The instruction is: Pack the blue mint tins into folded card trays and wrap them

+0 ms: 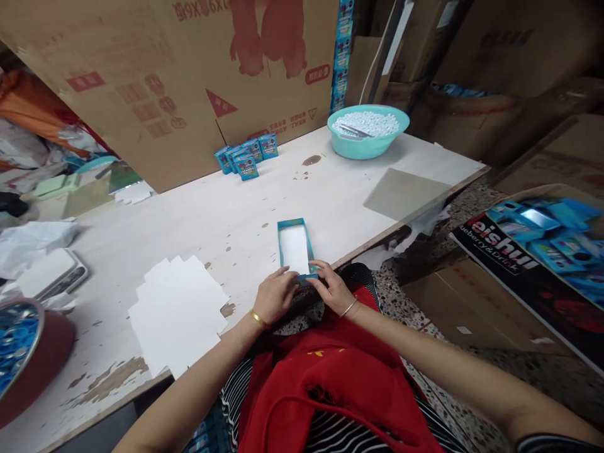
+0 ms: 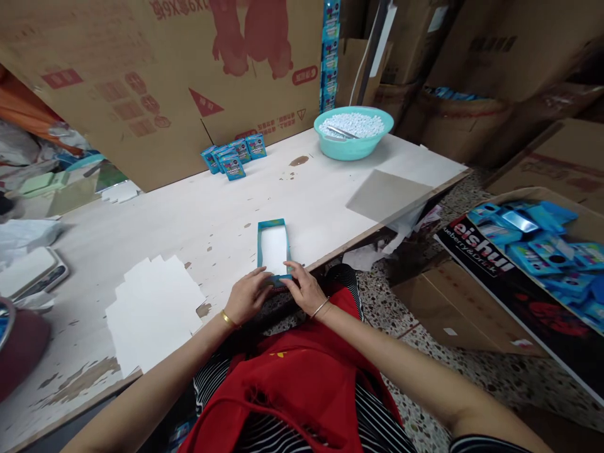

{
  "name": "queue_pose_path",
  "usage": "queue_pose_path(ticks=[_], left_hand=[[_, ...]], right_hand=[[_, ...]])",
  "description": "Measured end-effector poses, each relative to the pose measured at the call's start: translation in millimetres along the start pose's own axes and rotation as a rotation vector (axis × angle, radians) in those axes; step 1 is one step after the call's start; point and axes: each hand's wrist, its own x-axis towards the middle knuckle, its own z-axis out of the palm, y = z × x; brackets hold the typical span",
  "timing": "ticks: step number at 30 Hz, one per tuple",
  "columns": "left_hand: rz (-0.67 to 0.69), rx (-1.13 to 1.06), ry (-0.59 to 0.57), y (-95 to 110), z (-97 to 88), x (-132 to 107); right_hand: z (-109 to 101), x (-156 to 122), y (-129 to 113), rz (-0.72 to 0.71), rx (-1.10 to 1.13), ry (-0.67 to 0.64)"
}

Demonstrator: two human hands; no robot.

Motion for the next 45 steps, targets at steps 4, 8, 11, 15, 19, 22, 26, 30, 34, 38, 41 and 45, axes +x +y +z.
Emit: queue_pose_path(ticks=[4, 8, 11, 15, 19, 22, 26, 30, 34, 38, 41, 45], left_hand=[[-0.041, 0.028, 0.027, 5, -0.7, 3], [-0.061, -0.049, 0.019, -2, -3.4, 4], [-0.050, -0.206, 0.030, -7, 2.9, 0], [-0.210, -0.479, 0.380, -6, 26.4, -6], [-0.348, -0.663, 0.404, 7, 48.5, -7], [-0.373, -0.659, 0.351, 19, 53.3, -4], [-0.429, -0.634, 0.376, 25, 52.2, 0], [-0.457, -0.688, 0.401, 18, 53.0, 0], [-0.440, -0.821, 0.379, 11, 52.5, -1], [-0.511, -0.839, 0.445, 11, 53.0, 4], [-0.554, -0.761, 0.489, 10, 55.5, 10], [-0.553, -0.581, 0.511, 3, 58.3, 18]], right_hand=[[3, -8, 4, -0.151, -0.120, -0.016], [7, -10, 11, -0.225, -0.162, -0.007], [7, -9, 15, -0.273, -0.181, 0.010], [4, -7, 16, -0.272, -0.192, -0.030], [6, -3, 12, -0.249, -0.189, -0.049], [10, 0, 9, -0.235, -0.176, 0.008], [12, 2, 14, -0.239, -0.167, 0.030], [11, 0, 24, -0.239, -0.182, -0.008], [10, -2, 27, -0.278, -0.147, 0.055], [9, 1, 21, -0.169, -0.074, 0.067], [10, 4, 17, -0.094, -0.061, 0.087], [10, 4, 13, -0.117, -0.085, 0.067]])
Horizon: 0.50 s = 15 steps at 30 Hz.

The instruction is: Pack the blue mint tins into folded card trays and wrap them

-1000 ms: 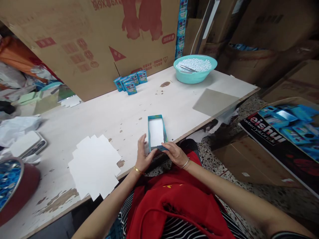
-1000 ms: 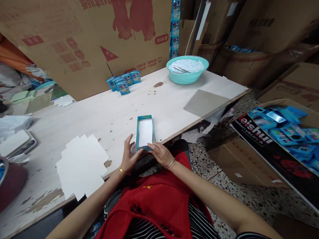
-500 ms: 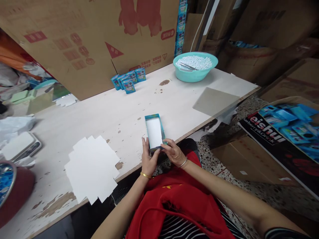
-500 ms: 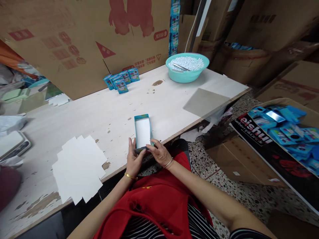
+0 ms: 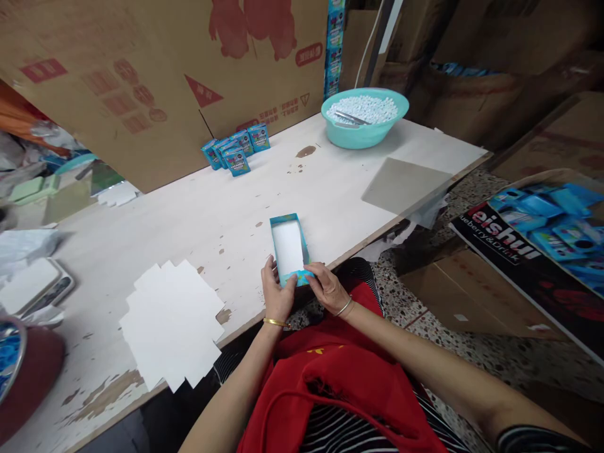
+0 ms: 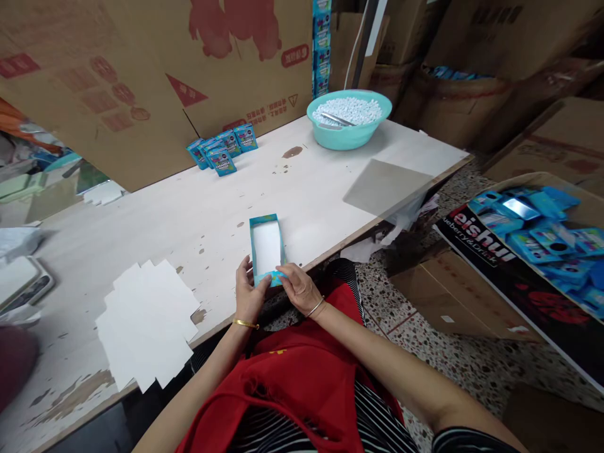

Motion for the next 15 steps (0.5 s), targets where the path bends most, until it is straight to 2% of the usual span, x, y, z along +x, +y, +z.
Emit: queue_pose_path(ticks=[6, 10, 12, 15], left_hand=[[0.084, 0.214, -0.018, 5, -2.1, 8], [0.262, 0.400, -0.072, 23, -20.4, 1], [0.401, 0.531, -0.191, 33, -32.3, -3], [0.550, 0.698, -0.451, 43, -42.1, -4]], right_hand=[[-1, -1, -3, -0.096, -0.191, -0.119], [-3, 5, -5, -0.085, -0.280, -0.210], [-4, 8, -6, -0.075, -0.316, -0.253], [-6, 12, -8, -0.073, -0.343, -0.286]])
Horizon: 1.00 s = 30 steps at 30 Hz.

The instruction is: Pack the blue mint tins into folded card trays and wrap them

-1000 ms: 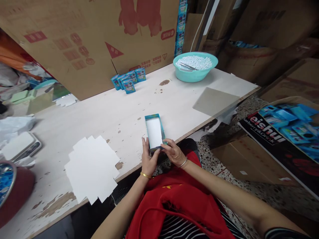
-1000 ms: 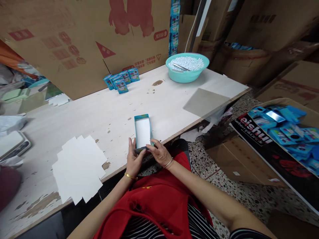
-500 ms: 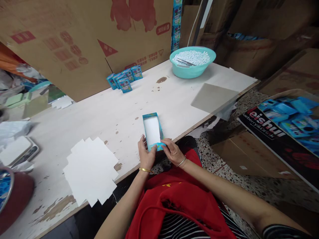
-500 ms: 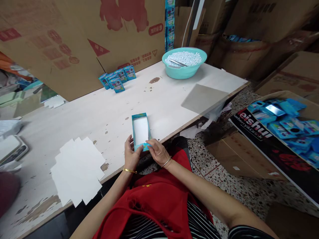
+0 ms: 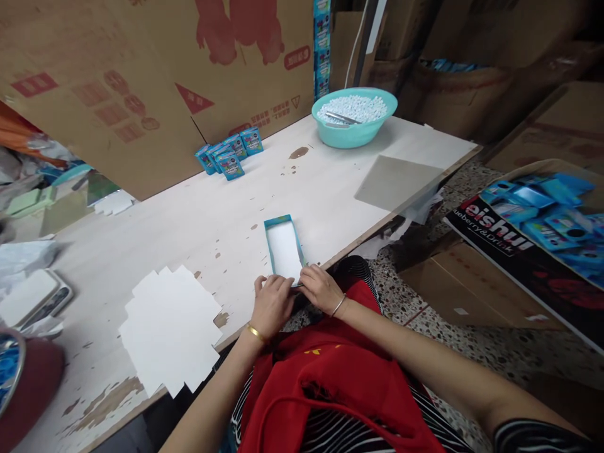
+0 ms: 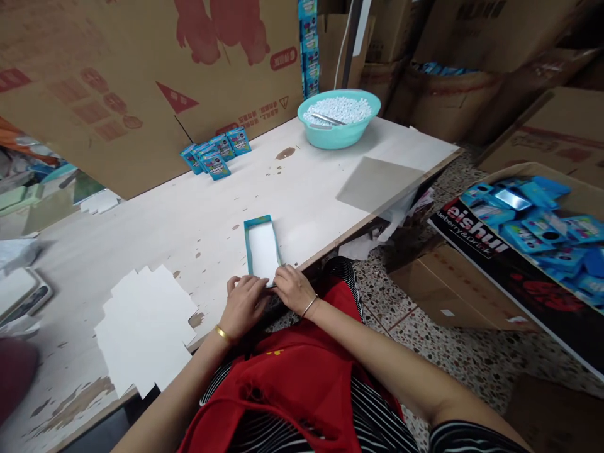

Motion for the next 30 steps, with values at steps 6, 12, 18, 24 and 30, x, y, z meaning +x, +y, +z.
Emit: queue_pose_path(ticks=[6, 12, 18, 24, 30], left_hand=[[-0.001, 0.151, -0.218, -4, -4.7, 26], [-0.035, 0.132, -0.351, -2, -12.5, 33], [-0.085, 0.019, -0.552, -6, -20.1, 54], [-0.127, 0.010, -0.756, -7, -28.1, 73], [-0.103, 0.041, -0.553, 24, -15.7, 45]], right_hand=[[0, 2, 1, -0.025, 0.016, -0.010], [-3, 2, 3, -0.028, 0.072, -0.041], [0, -1, 2, 0.063, 0.148, -0.053], [-12, 4, 8, 0.196, 0.431, 0.034], [-36, 39, 18, 0.519, 0.059, -0.408]])
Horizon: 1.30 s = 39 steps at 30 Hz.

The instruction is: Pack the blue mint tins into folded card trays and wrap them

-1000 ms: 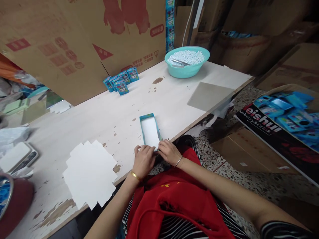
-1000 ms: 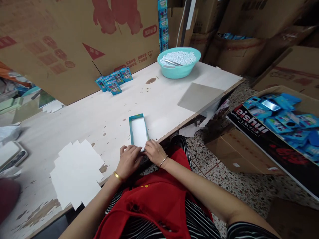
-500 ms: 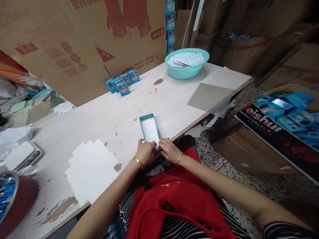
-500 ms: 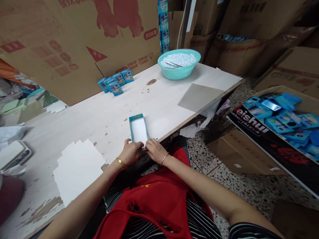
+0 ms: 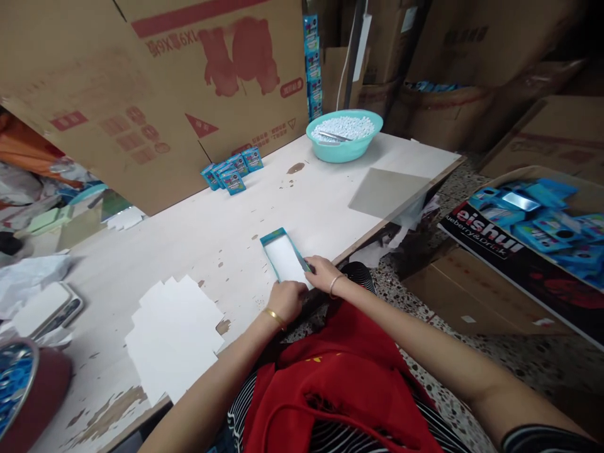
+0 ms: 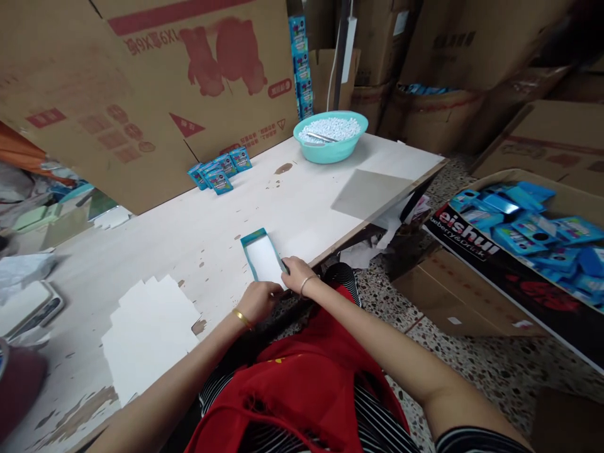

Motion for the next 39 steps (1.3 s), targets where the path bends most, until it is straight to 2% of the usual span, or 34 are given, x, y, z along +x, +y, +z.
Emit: queue_pose_path(ticks=[3, 6, 8, 9, 11, 13, 15, 21, 29, 34, 39], left_hand=[[0.125, -0.033, 0.178, -4, -1.1, -3], [0.138, 0.080, 0.389, -28, -21.1, 11], [0.182, 0.246, 0.451, -46, -36.8, 29], [0.230, 0.329, 0.422, -54, -43.2, 39], [0.331, 0.457, 0.288, -66, -51.5, 61], [0.404, 0.530, 0.156, -73, -54.4, 79], [0.456, 0.563, 0.098, -75, -54.3, 93], [0.574, 0.619, 0.052, -81, -50.9, 105], [0.566, 0.625, 0.062, -87, -45.1, 102], [0.608, 0.591, 0.089, -103, -71.0, 115], [0.701, 0.582, -0.007, -124, -98.3, 149]], right_hand=[[-13, 11, -6, 0.023, -0.106, -0.055], [-20, 20, -9, 0.017, -0.188, -0.092], [-21, 25, -11, -0.008, -0.241, -0.103], [-21, 27, -12, -0.021, -0.266, -0.104], [-19, 31, -14, -0.044, -0.309, -0.101], [-16, 34, -16, -0.058, -0.345, -0.094], [-13, 36, -17, -0.066, -0.374, -0.087], [-12, 36, -15, -0.125, -0.435, -0.095], [-24, 42, -2, -0.238, -0.453, -0.105], [-25, 58, -1, -0.193, -0.305, -0.065], [-39, 92, -1, -0.181, -0.190, -0.102]])
